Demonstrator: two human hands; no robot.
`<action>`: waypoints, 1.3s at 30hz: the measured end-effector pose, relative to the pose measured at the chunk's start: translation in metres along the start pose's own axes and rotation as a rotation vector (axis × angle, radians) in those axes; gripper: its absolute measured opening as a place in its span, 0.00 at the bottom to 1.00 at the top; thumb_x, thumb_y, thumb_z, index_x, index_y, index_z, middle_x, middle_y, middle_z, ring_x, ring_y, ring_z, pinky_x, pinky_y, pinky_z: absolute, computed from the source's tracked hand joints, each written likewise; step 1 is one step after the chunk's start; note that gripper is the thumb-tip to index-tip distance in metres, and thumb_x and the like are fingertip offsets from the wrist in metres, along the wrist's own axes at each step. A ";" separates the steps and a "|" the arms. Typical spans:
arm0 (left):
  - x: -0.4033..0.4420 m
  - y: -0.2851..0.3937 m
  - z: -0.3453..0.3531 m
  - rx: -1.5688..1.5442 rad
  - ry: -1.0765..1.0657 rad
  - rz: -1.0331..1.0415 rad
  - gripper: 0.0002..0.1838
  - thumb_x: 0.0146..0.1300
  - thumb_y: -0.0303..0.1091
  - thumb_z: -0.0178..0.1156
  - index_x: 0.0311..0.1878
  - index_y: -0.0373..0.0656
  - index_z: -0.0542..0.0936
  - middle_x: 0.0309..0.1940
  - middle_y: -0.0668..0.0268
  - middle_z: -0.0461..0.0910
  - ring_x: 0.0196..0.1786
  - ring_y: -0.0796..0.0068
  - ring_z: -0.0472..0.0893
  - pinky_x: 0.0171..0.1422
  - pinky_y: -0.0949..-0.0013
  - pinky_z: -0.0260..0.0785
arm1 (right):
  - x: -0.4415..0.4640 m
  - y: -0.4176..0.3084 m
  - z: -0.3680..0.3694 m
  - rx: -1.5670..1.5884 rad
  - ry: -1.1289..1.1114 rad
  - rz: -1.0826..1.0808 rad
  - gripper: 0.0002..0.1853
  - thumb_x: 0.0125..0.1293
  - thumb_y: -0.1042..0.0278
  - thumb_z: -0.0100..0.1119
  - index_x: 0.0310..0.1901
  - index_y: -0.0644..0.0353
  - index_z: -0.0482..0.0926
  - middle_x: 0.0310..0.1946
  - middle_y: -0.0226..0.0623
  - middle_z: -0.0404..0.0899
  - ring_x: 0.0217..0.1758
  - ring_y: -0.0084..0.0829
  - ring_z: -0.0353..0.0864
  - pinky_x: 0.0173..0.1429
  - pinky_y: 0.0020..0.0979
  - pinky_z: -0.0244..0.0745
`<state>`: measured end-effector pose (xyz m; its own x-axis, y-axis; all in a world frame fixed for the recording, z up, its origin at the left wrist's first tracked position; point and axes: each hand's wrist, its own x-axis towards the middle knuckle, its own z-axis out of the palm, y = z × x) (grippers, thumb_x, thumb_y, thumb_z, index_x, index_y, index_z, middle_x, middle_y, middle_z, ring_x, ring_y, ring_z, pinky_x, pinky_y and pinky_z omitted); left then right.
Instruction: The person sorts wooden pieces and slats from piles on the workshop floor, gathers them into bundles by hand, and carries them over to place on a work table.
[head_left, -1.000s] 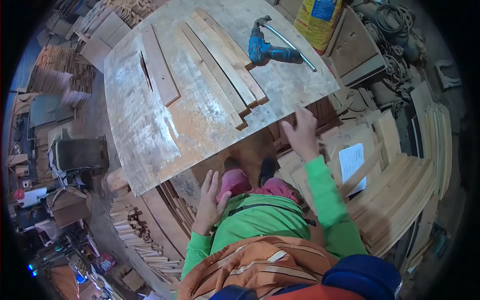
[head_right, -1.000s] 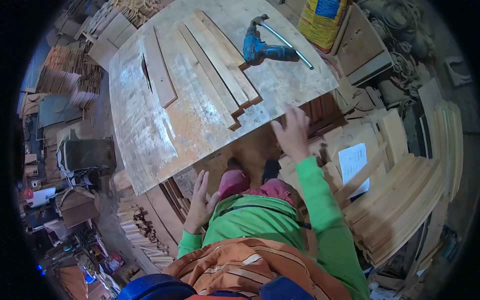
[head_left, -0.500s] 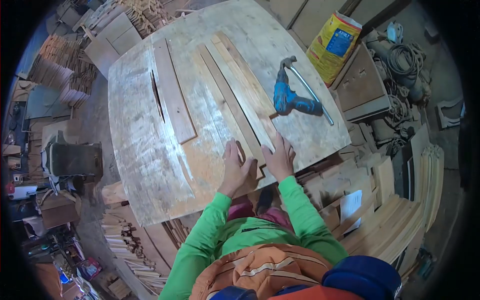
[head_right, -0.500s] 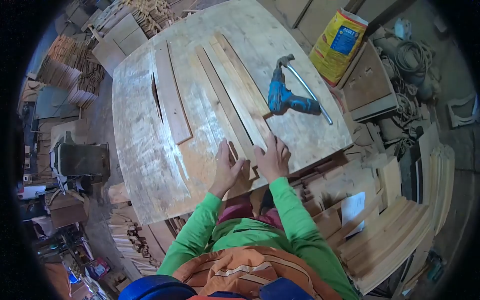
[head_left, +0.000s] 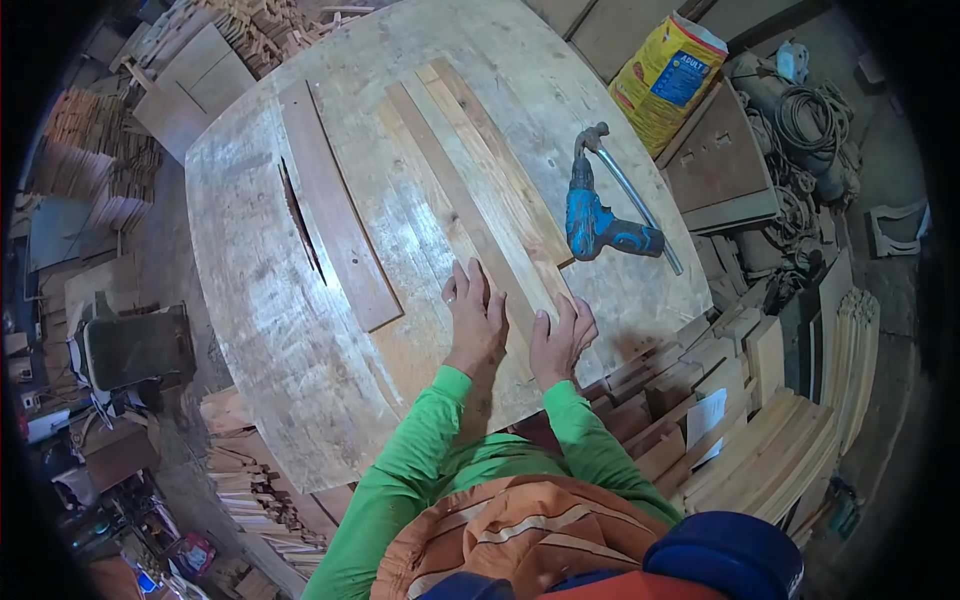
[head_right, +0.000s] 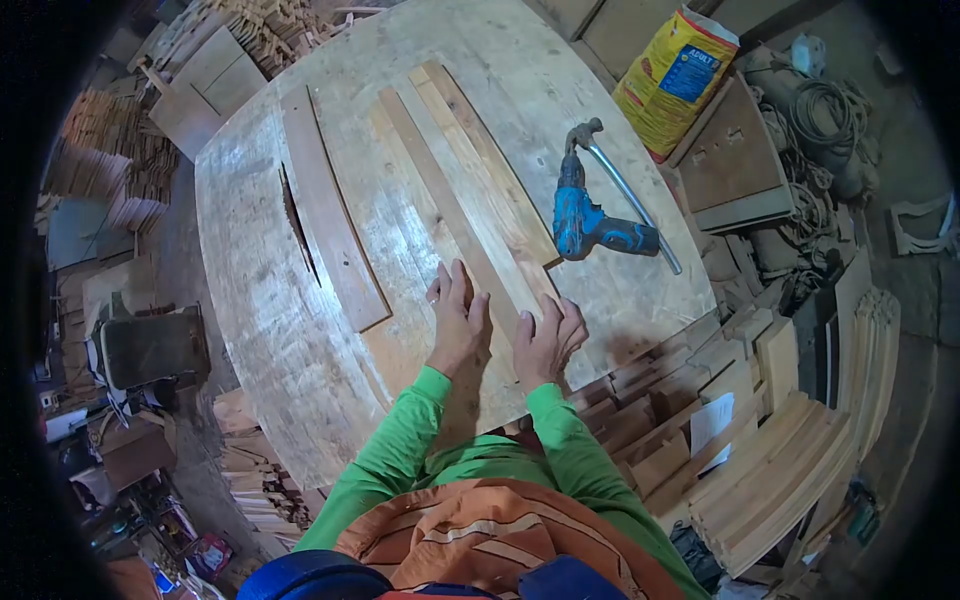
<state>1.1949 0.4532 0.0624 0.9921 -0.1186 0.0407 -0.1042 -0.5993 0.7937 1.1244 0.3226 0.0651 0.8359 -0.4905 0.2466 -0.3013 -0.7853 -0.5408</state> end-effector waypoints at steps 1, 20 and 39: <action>0.002 -0.003 -0.001 -0.003 -0.006 -0.003 0.37 0.66 0.33 0.59 0.77 0.35 0.59 0.76 0.31 0.51 0.69 0.28 0.59 0.75 0.39 0.53 | -0.001 -0.001 0.001 -0.005 -0.003 0.004 0.26 0.62 0.62 0.63 0.62 0.55 0.74 0.65 0.46 0.63 0.63 0.52 0.62 0.69 0.50 0.56; 0.039 -0.008 -0.005 -0.392 0.099 -0.202 0.48 0.58 0.34 0.66 0.77 0.28 0.53 0.67 0.33 0.63 0.65 0.39 0.65 0.72 0.50 0.59 | 0.153 -0.046 0.039 -0.022 -0.367 -0.006 0.34 0.67 0.47 0.54 0.68 0.62 0.67 0.62 0.58 0.72 0.62 0.58 0.72 0.70 0.52 0.55; -0.061 0.031 -0.011 -0.096 0.033 -0.233 0.41 0.62 0.31 0.61 0.73 0.20 0.56 0.57 0.34 0.74 0.53 0.36 0.75 0.68 0.49 0.62 | 0.085 0.001 -0.048 -0.025 -0.663 0.007 0.37 0.63 0.53 0.54 0.72 0.63 0.68 0.64 0.50 0.71 0.65 0.53 0.73 0.68 0.40 0.69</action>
<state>1.1321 0.4505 0.0911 0.9904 0.0408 -0.1318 0.1333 -0.5293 0.8379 1.1733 0.2625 0.1241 0.9367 -0.1652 -0.3086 -0.3115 -0.7956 -0.5196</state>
